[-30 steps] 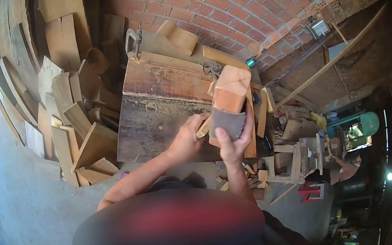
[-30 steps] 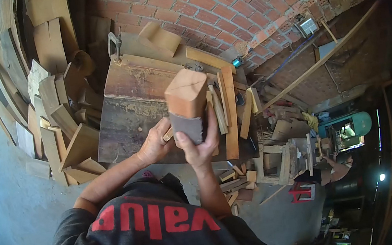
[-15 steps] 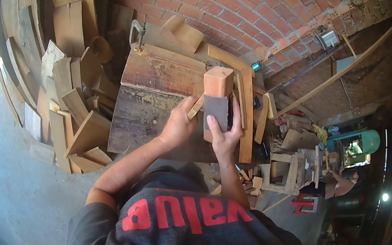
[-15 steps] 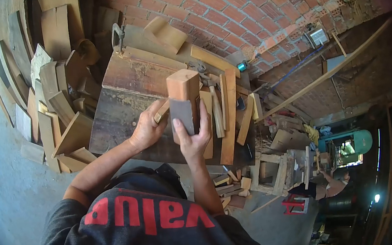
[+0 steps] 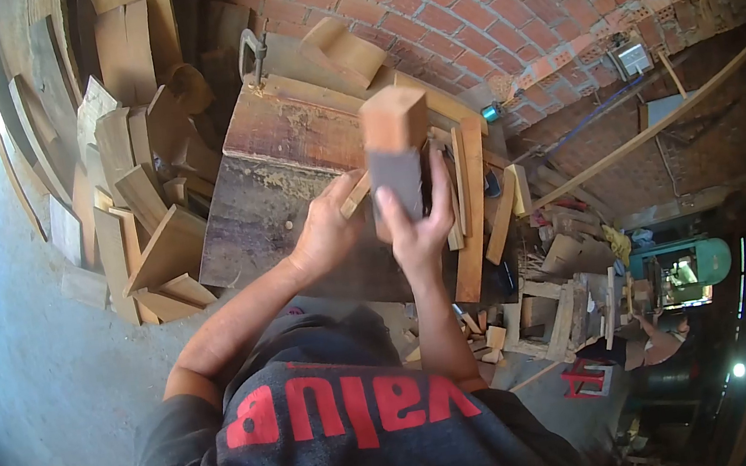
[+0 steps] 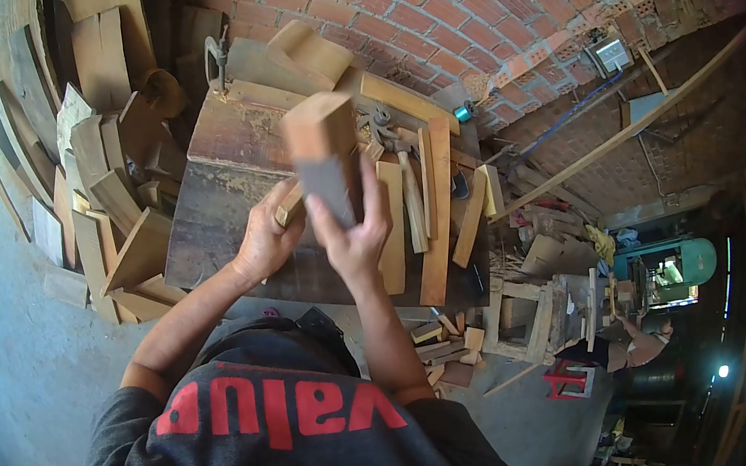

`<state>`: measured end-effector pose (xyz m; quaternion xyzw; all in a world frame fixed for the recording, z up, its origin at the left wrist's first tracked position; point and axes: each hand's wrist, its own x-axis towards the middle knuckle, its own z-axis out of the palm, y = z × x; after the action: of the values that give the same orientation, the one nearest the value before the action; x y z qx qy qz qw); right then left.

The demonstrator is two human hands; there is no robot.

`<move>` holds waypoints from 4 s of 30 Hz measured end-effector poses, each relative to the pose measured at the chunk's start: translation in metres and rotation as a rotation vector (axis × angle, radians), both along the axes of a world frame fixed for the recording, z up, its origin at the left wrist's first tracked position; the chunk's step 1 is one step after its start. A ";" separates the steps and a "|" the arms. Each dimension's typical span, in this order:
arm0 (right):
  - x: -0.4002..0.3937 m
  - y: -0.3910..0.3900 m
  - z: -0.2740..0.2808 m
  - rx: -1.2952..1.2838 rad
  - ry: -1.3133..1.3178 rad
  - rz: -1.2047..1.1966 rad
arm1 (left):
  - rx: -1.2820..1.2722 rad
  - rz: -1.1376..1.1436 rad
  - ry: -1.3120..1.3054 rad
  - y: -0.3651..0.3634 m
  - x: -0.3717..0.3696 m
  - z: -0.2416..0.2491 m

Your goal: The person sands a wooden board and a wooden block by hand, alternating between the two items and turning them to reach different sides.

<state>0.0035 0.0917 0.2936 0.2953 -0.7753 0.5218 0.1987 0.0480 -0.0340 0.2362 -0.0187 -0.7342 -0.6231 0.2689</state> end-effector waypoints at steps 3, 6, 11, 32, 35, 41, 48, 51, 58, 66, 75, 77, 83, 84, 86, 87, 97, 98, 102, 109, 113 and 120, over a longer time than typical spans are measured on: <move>-0.003 -0.001 -0.004 -0.056 -0.062 -0.046 | -0.034 -0.012 -0.024 -0.001 -0.002 0.005; 0.022 0.004 -0.007 0.108 0.191 0.045 | 0.008 -0.044 0.001 -0.003 -0.006 -0.005; -0.008 -0.006 0.000 -0.185 -0.252 -0.037 | 0.028 -0.076 -0.172 -0.004 -0.010 0.001; -0.072 0.003 -0.039 -0.189 -0.274 -0.059 | -0.103 -0.257 -0.033 -0.013 -0.002 -0.007; -0.054 0.033 -0.065 -0.271 -0.419 0.027 | 0.339 -0.389 -0.282 -0.027 -0.010 -0.014; -0.023 0.065 -0.077 -0.564 -0.806 0.205 | 0.345 -0.526 -0.231 -0.036 -0.012 0.007; -0.002 0.088 -0.097 -0.728 -0.973 0.299 | 0.412 -0.366 -0.157 -0.007 -0.006 0.004; 0.011 0.088 -0.096 -0.669 -0.944 0.289 | 0.375 -0.228 -0.151 0.002 -0.002 0.002; 0.052 0.048 -0.041 -0.320 -0.660 0.331 | 0.047 0.106 0.197 0.016 0.018 -0.020; 0.053 0.021 -0.049 -0.180 -0.609 0.385 | -0.096 0.089 -0.012 0.010 0.068 -0.016; 0.049 0.008 -0.027 -0.189 -0.513 0.349 | -0.056 0.202 -0.014 -0.014 0.090 -0.023; 0.058 0.001 -0.020 -0.175 -0.463 0.391 | 0.027 0.244 -0.090 -0.014 0.091 -0.024; 0.076 -0.026 0.007 0.292 0.350 0.364 | 0.586 0.258 0.081 0.001 0.067 -0.063; 0.066 -0.034 0.004 0.235 0.232 0.341 | -0.026 0.426 0.031 -0.014 0.080 -0.041; 0.034 -0.053 -0.007 0.160 0.040 0.247 | 0.102 0.387 -0.077 -0.022 0.071 -0.026; 0.022 -0.060 -0.010 0.142 -0.043 0.176 | 0.178 0.460 -0.041 -0.019 0.064 -0.019; 0.030 -0.035 -0.017 -0.112 -0.211 0.167 | 0.161 0.411 -0.095 -0.022 0.054 -0.011; 0.042 -0.034 -0.016 -0.021 -0.080 0.209 | 0.107 0.355 -0.110 -0.024 0.055 -0.012; 0.035 -0.070 0.002 0.031 0.120 0.168 | 0.127 0.237 -0.192 -0.026 0.044 -0.015; -0.024 -0.065 -0.014 0.125 -0.131 0.035 | 0.865 0.312 -0.311 -0.041 0.041 -0.068; -0.013 -0.036 -0.090 0.363 -0.186 -0.024 | 0.855 0.868 -0.159 -0.068 0.051 -0.174; 0.014 -0.033 -0.158 0.614 -0.285 0.140 | 0.152 1.161 -0.905 -0.063 0.104 -0.196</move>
<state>0.0171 0.0582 0.1358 0.3177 -0.8940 0.3126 -0.0459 0.1517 -0.0968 0.0400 0.6500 -0.6199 -0.3767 0.2265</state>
